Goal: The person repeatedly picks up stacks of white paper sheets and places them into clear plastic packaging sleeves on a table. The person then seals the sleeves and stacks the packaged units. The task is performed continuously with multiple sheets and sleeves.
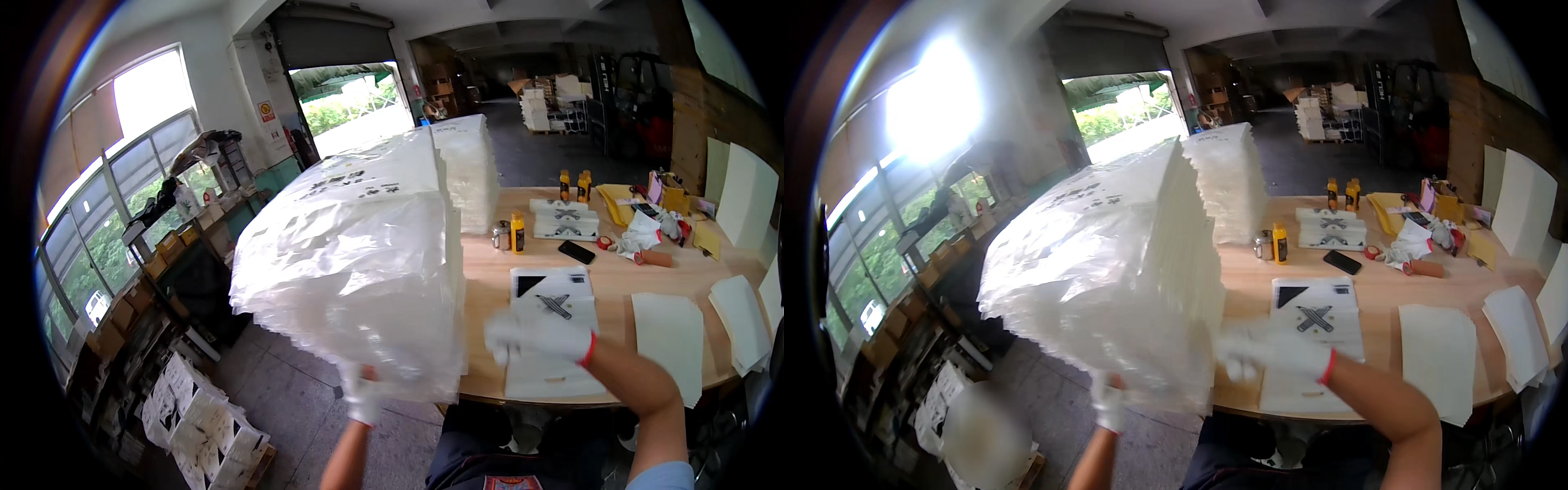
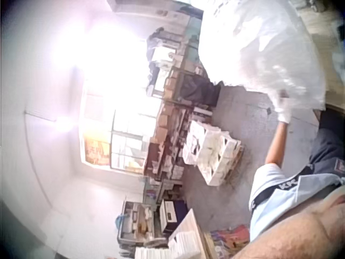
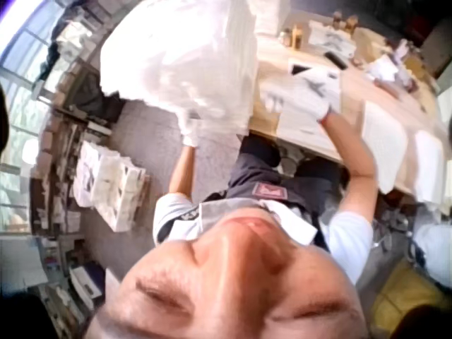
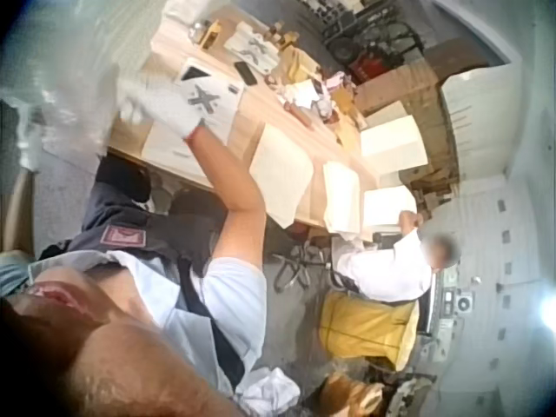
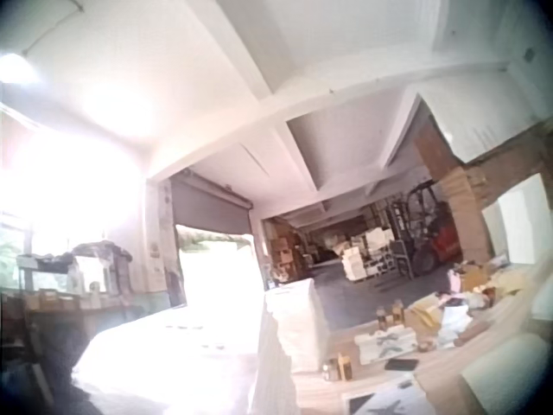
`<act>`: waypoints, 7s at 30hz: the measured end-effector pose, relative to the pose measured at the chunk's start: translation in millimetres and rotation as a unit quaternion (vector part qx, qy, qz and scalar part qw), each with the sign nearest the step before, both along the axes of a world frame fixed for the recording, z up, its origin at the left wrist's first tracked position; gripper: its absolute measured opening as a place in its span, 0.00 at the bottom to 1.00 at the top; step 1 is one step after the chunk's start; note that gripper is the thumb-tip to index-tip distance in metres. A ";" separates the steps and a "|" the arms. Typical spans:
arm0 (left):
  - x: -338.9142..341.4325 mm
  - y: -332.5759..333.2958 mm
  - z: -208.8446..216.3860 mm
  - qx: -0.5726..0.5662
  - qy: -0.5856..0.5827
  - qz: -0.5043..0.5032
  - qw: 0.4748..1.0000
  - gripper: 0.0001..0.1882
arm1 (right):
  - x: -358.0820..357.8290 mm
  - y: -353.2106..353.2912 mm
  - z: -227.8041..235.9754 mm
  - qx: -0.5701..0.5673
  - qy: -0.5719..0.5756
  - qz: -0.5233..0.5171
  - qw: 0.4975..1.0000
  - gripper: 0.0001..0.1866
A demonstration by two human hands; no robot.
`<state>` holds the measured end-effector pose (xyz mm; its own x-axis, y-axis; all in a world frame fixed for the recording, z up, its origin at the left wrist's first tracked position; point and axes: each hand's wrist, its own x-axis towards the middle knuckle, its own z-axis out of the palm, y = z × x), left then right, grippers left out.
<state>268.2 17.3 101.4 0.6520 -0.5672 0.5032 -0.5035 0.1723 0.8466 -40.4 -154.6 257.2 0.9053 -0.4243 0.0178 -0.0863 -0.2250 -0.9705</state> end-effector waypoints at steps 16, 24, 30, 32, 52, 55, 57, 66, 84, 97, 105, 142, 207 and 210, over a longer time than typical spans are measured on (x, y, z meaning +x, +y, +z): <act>-197.7 -231.2 -204.6 0.413 -0.169 -0.443 0.777 0.17 | -138.6 115.2 -218.5 0.138 0.200 -0.128 0.962 0.19; -226.0 -241.1 -144.1 0.405 -0.182 -0.402 0.801 0.12 | -160.3 88.9 -239.8 0.213 0.043 -0.244 0.945 0.16; -242.4 -234.7 -90.0 0.351 -0.122 -0.443 0.816 0.12 | -112.0 4.8 -225.9 0.218 0.043 -0.467 0.856 0.29; -249.6 -232.3 -63.3 0.325 -0.176 -0.430 0.824 0.13 | -104.5 -33.1 -264.0 0.193 0.021 -0.506 0.841 0.31; -296.5 -203.6 -62.1 0.210 0.293 -0.557 0.748 0.09 | -133.9 -14.0 -241.4 0.030 -0.039 -0.511 0.858 0.27; -286.0 -197.3 -82.9 0.238 0.264 -0.524 0.774 0.10 | -130.1 -10.3 -246.0 0.012 0.010 -0.546 0.838 0.26; -282.4 -193.6 -85.9 0.257 0.239 -0.538 0.766 0.08 | -137.9 6.7 -222.4 0.020 0.030 -0.529 0.848 0.25; -266.8 -200.1 -109.3 0.289 0.208 -0.550 0.756 0.06 | -166.5 38.7 -237.8 -0.133 0.133 -0.574 0.797 0.22; -338.9 -125.8 33.6 0.165 -0.184 -0.515 0.821 0.09 | -166.3 58.2 -220.5 -0.375 0.148 -0.461 0.791 0.14; -317.2 -136.3 -65.9 0.120 -0.194 -0.524 0.821 0.08 | -179.0 25.9 -256.1 -0.220 0.369 -0.396 0.812 0.11; -324.8 -150.4 -66.3 0.266 0.014 -0.571 0.777 0.09 | -300.6 46.7 -255.4 -0.488 0.286 -0.538 0.625 0.13; -267.7 -158.5 35.7 0.221 0.296 -0.558 0.743 0.25 | -246.6 105.2 -138.9 -0.267 0.198 -0.527 0.782 0.09; -191.3 -22.1 -90.0 0.269 0.021 -0.287 0.919 0.08 | -196.1 137.5 -187.6 -0.401 0.415 -0.266 0.772 0.08; -162.0 13.3 -141.8 0.323 -0.144 -0.319 0.879 0.09 | -199.4 159.5 -206.1 -0.312 0.514 -0.190 0.776 0.10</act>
<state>106.1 30.6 -40.5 -0.0048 -0.9994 0.0349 -0.6887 0.0286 0.7245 -239.8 4.8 51.1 0.3877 -0.8640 -0.3212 -0.9185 -0.3914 -0.0558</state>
